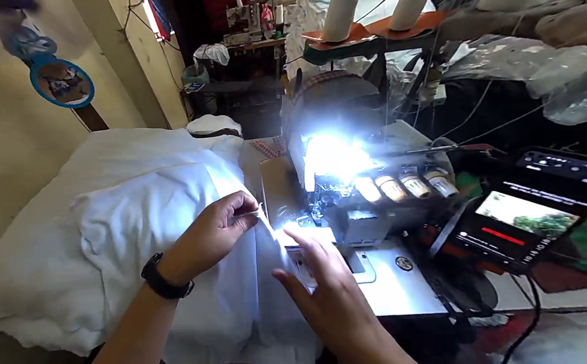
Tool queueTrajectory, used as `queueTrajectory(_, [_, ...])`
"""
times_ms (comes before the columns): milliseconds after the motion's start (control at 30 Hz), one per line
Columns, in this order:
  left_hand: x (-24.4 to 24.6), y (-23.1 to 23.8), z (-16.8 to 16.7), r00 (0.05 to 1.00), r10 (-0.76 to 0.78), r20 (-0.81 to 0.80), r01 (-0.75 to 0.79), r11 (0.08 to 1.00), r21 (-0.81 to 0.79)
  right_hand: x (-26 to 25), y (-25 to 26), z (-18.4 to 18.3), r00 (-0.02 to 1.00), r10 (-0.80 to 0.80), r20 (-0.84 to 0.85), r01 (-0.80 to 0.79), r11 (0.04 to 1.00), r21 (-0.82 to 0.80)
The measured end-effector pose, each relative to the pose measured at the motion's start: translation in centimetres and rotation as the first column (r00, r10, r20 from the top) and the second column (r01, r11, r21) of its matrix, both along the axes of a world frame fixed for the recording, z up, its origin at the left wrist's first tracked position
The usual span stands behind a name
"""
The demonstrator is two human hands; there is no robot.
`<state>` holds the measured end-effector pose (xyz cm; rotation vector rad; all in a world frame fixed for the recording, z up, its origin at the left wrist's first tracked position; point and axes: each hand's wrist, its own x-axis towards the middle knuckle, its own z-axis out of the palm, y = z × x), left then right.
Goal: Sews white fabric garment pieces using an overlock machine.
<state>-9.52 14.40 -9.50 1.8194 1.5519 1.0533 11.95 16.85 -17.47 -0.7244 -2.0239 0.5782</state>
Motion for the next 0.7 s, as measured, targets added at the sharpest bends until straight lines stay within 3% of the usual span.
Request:
queueTrajectory(67, [0.2,-0.3,0.3,0.997,-0.058,0.053,0.059,0.998,-0.022,-1.6,1.0,1.2,0.990,0.044,-0.130,-0.077,0.963,-0.259])
queueTrajectory(133, [0.3,-0.5,0.3,0.991,-0.087,0.105,0.091,0.995,-0.040,-2.5,1.7,2.5,0.939,0.093,-0.332,-0.261,0.820,-0.510])
queueTrajectory(167, [0.3,-0.6,0.1,0.989,-0.068,0.131,0.075,0.996,-0.047,-2.7,1.9,3.0,0.917,0.084,-0.389,-0.305,0.775,-0.554])
queueTrajectory(233, [0.3,-0.7,-0.3,0.984,-0.012,0.178,0.018,0.999,-0.033,-2.7,1.9,2.7,0.897,0.058,-0.438,-0.292,0.821,-0.491])
queueTrajectory(333, [0.3,-0.6,-1.1,0.972,0.076,0.222,-0.073,0.997,-0.023,-2.4,1.7,1.4,0.901,0.095,-0.423,-0.217,0.943,-0.251])
queueTrajectory(400, [0.5,-0.4,-1.6,0.961,0.117,0.251,-0.116,0.993,-0.016,-2.1,1.0,1.4,0.881,0.200,-0.429,-0.294,0.942,-0.164])
queueTrajectory(467, [1.0,-0.4,-1.6,0.942,0.112,0.317,-0.101,0.994,-0.051,-2.1,0.0,2.1,0.852,0.270,-0.449,-0.381,0.907,-0.177])
queueTrajectory(600, [1.9,-0.9,-0.7,0.916,0.059,0.396,-0.003,0.990,-0.142,-2.7,0.6,2.0,0.910,0.060,-0.411,-0.173,0.955,-0.242])
queueTrajectory(700, [1.8,-1.3,-0.9,0.935,0.020,0.355,0.017,0.995,-0.101,-2.7,1.1,2.1,0.906,0.048,-0.420,-0.167,0.954,-0.251])
